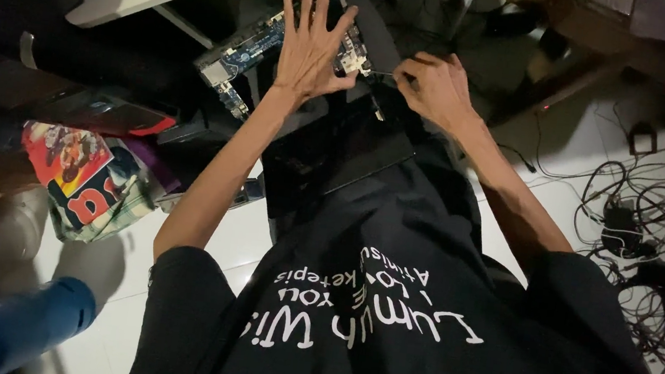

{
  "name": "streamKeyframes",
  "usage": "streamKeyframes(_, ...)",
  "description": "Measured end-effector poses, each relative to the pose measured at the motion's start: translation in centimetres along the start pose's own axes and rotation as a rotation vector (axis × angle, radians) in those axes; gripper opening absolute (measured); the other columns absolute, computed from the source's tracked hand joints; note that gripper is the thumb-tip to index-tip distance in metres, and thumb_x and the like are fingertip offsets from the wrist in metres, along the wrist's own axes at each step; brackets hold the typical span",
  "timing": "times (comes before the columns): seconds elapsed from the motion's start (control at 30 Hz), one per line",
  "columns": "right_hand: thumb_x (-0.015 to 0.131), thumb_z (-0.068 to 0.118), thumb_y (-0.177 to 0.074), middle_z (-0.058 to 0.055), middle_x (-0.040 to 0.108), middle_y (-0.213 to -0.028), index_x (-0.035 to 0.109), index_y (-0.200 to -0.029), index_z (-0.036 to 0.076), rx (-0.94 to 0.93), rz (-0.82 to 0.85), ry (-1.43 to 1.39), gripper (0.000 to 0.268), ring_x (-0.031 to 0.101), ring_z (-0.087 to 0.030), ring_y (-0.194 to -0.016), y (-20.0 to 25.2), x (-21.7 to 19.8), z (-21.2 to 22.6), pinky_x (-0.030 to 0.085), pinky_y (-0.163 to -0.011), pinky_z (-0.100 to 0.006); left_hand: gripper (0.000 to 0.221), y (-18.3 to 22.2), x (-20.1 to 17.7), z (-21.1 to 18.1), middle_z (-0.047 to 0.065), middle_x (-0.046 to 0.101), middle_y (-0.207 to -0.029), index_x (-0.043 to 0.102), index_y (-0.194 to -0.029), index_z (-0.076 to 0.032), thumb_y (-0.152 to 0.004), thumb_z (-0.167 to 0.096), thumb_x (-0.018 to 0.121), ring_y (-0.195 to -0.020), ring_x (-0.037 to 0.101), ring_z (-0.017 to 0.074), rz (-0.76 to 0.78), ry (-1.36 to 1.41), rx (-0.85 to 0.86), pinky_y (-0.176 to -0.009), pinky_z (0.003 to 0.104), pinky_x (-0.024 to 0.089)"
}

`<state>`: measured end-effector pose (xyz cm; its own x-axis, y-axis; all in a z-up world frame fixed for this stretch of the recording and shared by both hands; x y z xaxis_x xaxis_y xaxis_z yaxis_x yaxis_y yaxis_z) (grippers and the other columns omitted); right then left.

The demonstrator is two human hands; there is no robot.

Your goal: Installing a motherboard into a laptop chassis and connecting internal ribbon cables.

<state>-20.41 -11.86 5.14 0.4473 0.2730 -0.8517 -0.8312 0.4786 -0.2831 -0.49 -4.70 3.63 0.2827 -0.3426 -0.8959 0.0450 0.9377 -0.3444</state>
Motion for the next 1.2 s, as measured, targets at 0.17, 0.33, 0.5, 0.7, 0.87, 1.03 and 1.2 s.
streamKeyframes(0.17,0.071,0.013,-0.089,-0.003,0.072,-0.086,0.078,-0.093,0.011,-0.018,-0.080,0.013,0.008,0.060,-0.026,-0.062,0.4,0.4,-0.3,0.045,-0.073,-0.036,0.103,-0.1,0.4,0.1,0.024,-0.004,-0.170,0.052,-0.160,-0.021,-0.072,-0.068,0.080,-0.152,0.009,0.0511,-0.027,0.029,0.005,-0.115,0.071,0.022)
streamKeyframes(0.33,0.071,0.013,-0.088,-0.007,0.074,-0.087,0.079,-0.099,0.008,0.046,-0.053,-0.101,0.014,0.063,-0.030,-0.061,0.1,0.6,0.2,0.050,-0.063,-0.038,0.100,0.2,0.7,0.1,0.023,-0.005,-0.171,0.052,-0.160,-0.024,-0.075,-0.070,0.077,-0.152,0.010,0.0510,-0.041,0.029,0.009,-0.115,0.072,0.022)
streamKeyframes(0.5,0.067,0.010,-0.097,-0.007,0.073,-0.092,0.077,-0.104,0.004,0.115,0.012,-0.307,0.014,0.056,-0.024,-0.055,0.2,1.5,0.1,0.044,-0.053,-0.036,0.093,0.2,-0.5,-0.1,0.018,0.002,-0.173,0.057,-0.156,-0.022,-0.077,-0.065,0.077,-0.150,0.011,0.0506,-0.080,0.036,0.050,-0.115,0.072,0.018)
streamKeyframes(0.7,0.067,0.014,-0.102,-0.013,0.073,-0.095,0.074,-0.105,-0.005,0.072,0.021,-0.487,0.020,0.058,-0.022,-0.067,-0.1,3.4,-1.2,0.047,-0.061,-0.035,0.091,0.1,-0.6,-0.4,0.013,0.006,-0.174,0.059,-0.158,-0.021,-0.081,-0.067,0.075,-0.151,0.008,0.0512,-0.111,0.020,0.079,-0.116,0.074,0.015)
streamKeyframes(0.87,0.070,0.011,-0.098,-0.011,0.072,-0.086,0.076,-0.103,-0.002,0.085,0.018,-0.472,0.015,0.054,-0.021,-0.059,-0.6,2.5,-0.8,0.044,-0.057,-0.034,0.090,0.1,-0.9,-0.6,0.013,0.010,-0.172,0.060,-0.155,-0.017,-0.081,-0.064,0.079,-0.150,0.008,0.0531,-0.081,0.066,0.082,-0.115,0.075,0.014)
streamKeyframes(1.03,0.073,0.009,-0.092,-0.009,0.074,-0.083,0.079,-0.098,0.000,0.072,0.029,-0.335,0.012,0.058,-0.021,-0.057,-1.2,2.1,-0.2,0.046,-0.053,-0.033,0.089,0.2,-0.7,-0.9,0.012,0.011,-0.173,0.060,-0.157,-0.017,-0.082,-0.060,0.079,-0.150,0.006,0.0532,-0.080,0.099,0.087,-0.115,0.077,0.011)
streamKeyframes(1.2,0.073,0.016,-0.090,-0.007,0.074,-0.078,0.079,-0.094,0.008,0.015,-0.064,-0.141,0.011,0.063,-0.030,-0.057,-1.0,2.3,-0.2,0.048,-0.053,-0.038,0.091,-0.1,-1.8,-1.1,0.016,0.014,-0.171,0.060,-0.158,-0.015,-0.084,-0.060,0.084,-0.148,0.009,0.0550,-0.054,0.060,0.119,-0.112,0.077,0.015)
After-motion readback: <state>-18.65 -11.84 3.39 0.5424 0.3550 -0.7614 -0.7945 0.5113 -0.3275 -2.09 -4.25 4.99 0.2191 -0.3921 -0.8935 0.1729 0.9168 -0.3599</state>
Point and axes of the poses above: each hand's wrist, its own y-axis away from the middle knuckle, its own x-axis out of the palm, z = x × y, the point moved 7 cm from there along -y, towards the middle knuckle
